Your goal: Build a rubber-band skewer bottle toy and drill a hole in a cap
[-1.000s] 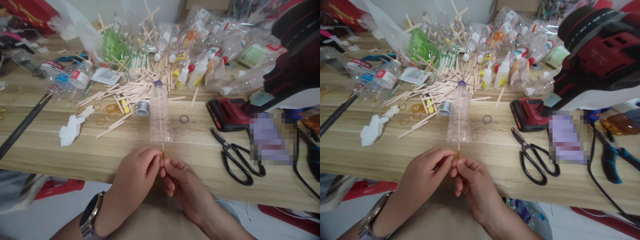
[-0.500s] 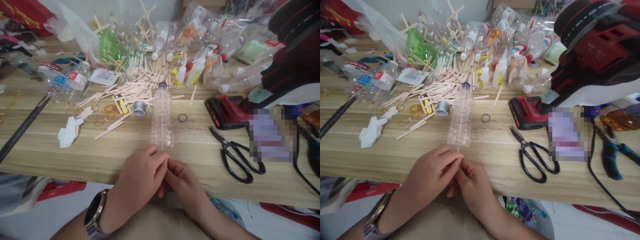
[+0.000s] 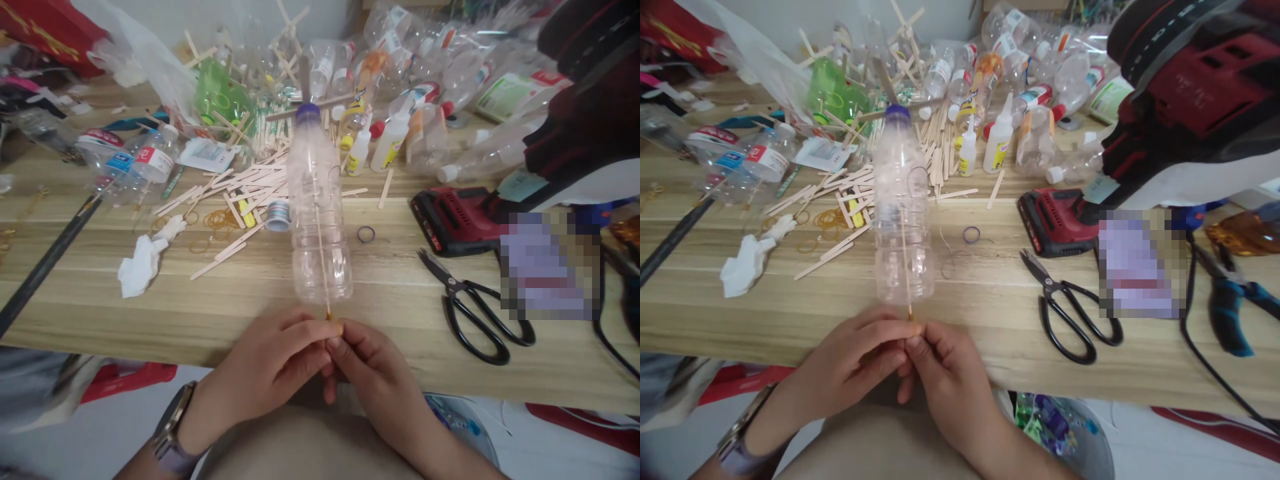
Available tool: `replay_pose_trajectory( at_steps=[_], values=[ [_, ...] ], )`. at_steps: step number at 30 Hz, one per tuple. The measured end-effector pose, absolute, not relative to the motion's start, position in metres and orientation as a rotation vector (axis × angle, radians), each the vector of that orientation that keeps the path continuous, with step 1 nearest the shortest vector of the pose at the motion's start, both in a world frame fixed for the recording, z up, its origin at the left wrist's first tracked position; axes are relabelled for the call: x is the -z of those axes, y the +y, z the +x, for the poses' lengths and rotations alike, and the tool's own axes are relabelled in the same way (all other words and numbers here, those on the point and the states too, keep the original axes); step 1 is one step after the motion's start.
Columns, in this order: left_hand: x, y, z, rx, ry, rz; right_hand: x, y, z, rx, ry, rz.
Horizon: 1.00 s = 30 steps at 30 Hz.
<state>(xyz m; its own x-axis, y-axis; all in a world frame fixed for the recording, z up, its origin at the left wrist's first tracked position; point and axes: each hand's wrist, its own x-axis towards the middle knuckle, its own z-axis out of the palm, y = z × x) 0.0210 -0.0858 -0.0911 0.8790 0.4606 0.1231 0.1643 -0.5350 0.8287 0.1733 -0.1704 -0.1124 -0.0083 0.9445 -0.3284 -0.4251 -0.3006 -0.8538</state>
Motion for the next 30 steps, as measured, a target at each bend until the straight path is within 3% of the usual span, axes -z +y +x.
replay_pose_trajectory(
  at_steps=[4,13,19,30],
  values=[
    [0.098,-0.092,0.011,-0.503,0.57,1.948,0.108,-0.17,0.175,-1.639,-0.452,-0.976],
    [0.102,-0.103,0.017,-0.277,1.014,1.42,0.104,-0.166,0.172,-1.715,-0.184,-0.94],
    [0.09,-0.105,0.023,-0.423,1.2,1.555,0.105,-0.165,0.172,-1.658,-0.219,-1.048],
    [0.091,-0.074,0.027,-0.192,1.272,1.604,0.112,-0.163,0.168,-1.625,-0.222,-1.076]
  ],
)
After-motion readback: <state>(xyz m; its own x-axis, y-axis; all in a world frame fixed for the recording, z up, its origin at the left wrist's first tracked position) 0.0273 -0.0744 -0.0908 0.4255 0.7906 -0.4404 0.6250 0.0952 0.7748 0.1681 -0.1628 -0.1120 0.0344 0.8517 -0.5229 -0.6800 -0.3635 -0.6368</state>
